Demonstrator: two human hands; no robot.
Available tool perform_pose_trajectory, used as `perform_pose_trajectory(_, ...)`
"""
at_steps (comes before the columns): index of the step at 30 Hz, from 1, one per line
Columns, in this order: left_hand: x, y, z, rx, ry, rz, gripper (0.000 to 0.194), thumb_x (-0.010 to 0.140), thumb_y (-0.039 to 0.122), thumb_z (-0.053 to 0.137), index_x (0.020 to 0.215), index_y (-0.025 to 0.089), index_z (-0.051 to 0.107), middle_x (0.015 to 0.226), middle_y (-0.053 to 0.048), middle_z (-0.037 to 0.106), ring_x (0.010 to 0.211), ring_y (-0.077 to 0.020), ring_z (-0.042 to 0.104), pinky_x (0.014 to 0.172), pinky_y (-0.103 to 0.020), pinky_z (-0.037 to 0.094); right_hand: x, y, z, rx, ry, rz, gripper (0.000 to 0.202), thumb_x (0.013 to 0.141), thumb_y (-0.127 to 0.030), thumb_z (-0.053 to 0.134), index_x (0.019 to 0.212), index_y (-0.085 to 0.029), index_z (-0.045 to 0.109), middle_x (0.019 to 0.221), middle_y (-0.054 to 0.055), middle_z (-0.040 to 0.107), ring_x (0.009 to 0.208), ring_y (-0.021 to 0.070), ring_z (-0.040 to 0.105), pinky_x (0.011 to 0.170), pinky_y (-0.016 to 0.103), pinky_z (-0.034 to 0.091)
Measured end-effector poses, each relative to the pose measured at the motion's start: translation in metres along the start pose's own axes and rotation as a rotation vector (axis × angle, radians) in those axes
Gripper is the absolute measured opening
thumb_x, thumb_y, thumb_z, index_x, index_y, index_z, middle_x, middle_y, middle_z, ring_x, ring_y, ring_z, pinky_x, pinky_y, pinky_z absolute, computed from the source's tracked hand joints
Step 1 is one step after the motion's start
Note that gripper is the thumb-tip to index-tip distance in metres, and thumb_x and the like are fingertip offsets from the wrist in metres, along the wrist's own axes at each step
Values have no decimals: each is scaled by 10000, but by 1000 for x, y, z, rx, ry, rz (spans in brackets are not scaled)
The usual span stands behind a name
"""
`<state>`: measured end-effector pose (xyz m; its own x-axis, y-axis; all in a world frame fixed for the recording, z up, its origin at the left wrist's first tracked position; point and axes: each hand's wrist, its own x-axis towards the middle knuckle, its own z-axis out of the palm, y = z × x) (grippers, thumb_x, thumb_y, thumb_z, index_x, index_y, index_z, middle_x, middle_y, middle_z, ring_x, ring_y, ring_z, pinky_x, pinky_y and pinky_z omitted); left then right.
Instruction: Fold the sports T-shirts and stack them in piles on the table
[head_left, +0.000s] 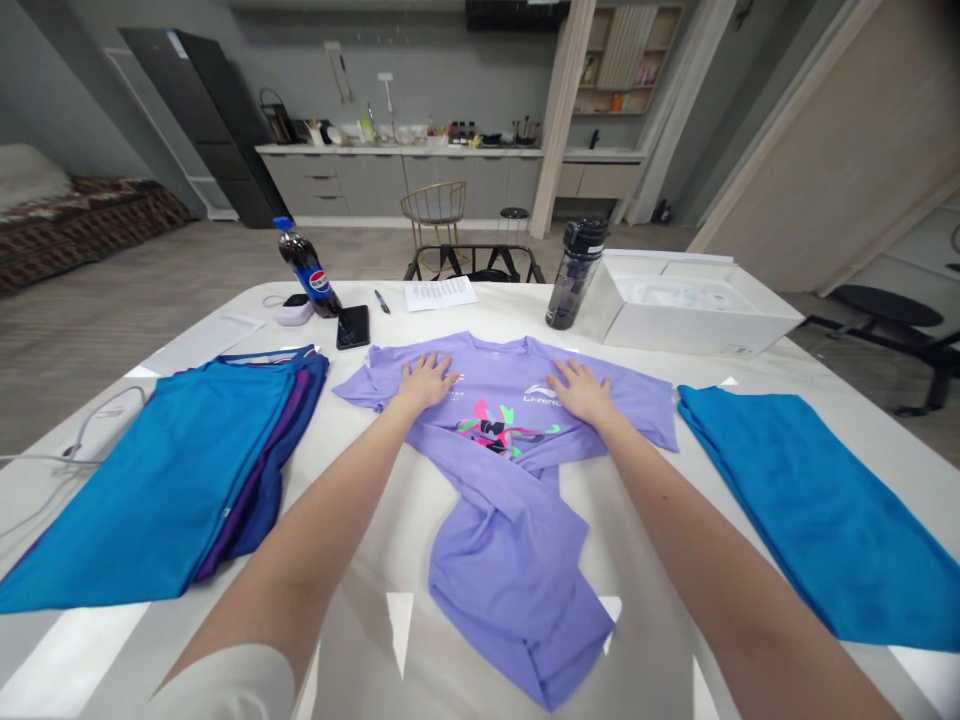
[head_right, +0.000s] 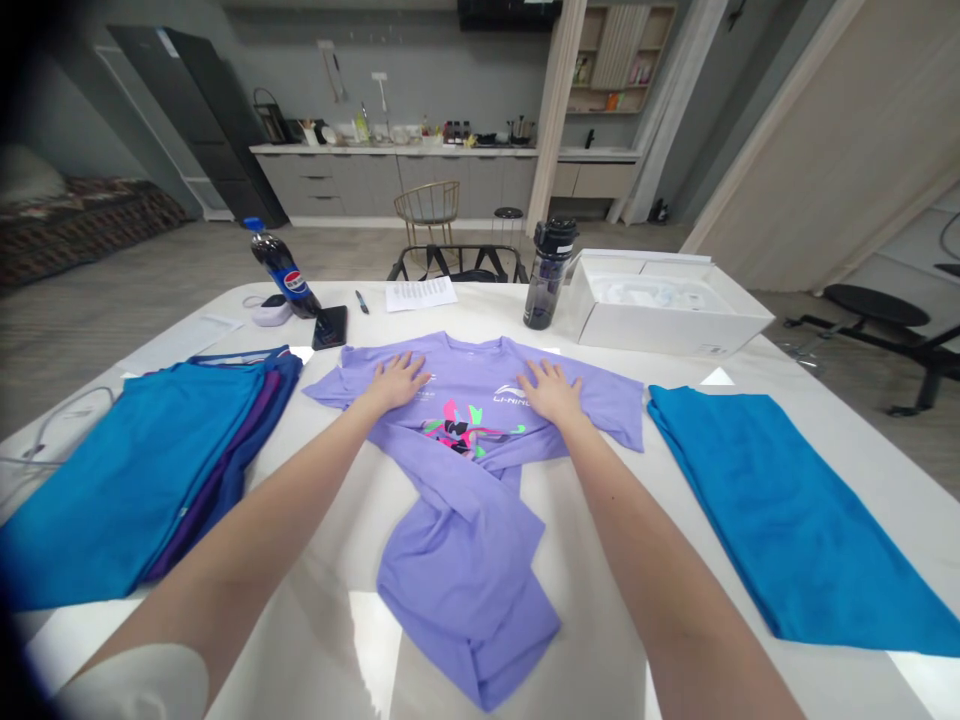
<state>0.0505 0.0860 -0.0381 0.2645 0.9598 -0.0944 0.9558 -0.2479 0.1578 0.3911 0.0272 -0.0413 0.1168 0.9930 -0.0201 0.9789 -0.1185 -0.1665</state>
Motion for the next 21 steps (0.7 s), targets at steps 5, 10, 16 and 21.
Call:
perform_pose_trajectory(5,28,4,16,-11,99,-33,695,1018,628,188,1619,303,316,1705,-62,240,1575,-322,185,1253,-601,122,25,-5,12,-25,-38,54,757,977,-741,173,1634,-374,255,1716,45,191,1554,406,143,1115,833,70)
perform_pose_trajectory(10,48,4,17,-26,126,-54,717,1004,654,183,1619,311,316,1703,-52,244,1576,-311,185,1259,-601,103,51,7,8,-50,-39,42,771,961,-764,141,1634,-400,232,1718,13,183,1556,396,144,1115,835,82)
perform_pose_trajectory(16,47,7,18,-60,146,-105,716,1011,642,176,1621,295,317,1708,-67,224,1580,-323,165,1257,-607,103,63,10,8,-77,-47,26,776,958,-767,124,1639,-403,205,1721,1,167,1557,384,147,1121,828,95)
perform_pose_trajectory(21,14,19,13,8,206,71,632,1046,535,196,1579,272,411,1694,-67,269,1577,-306,180,1259,-620,71,60,8,6,-77,-23,13,736,979,-730,134,1629,-402,239,1713,18,208,1547,383,181,1116,823,134)
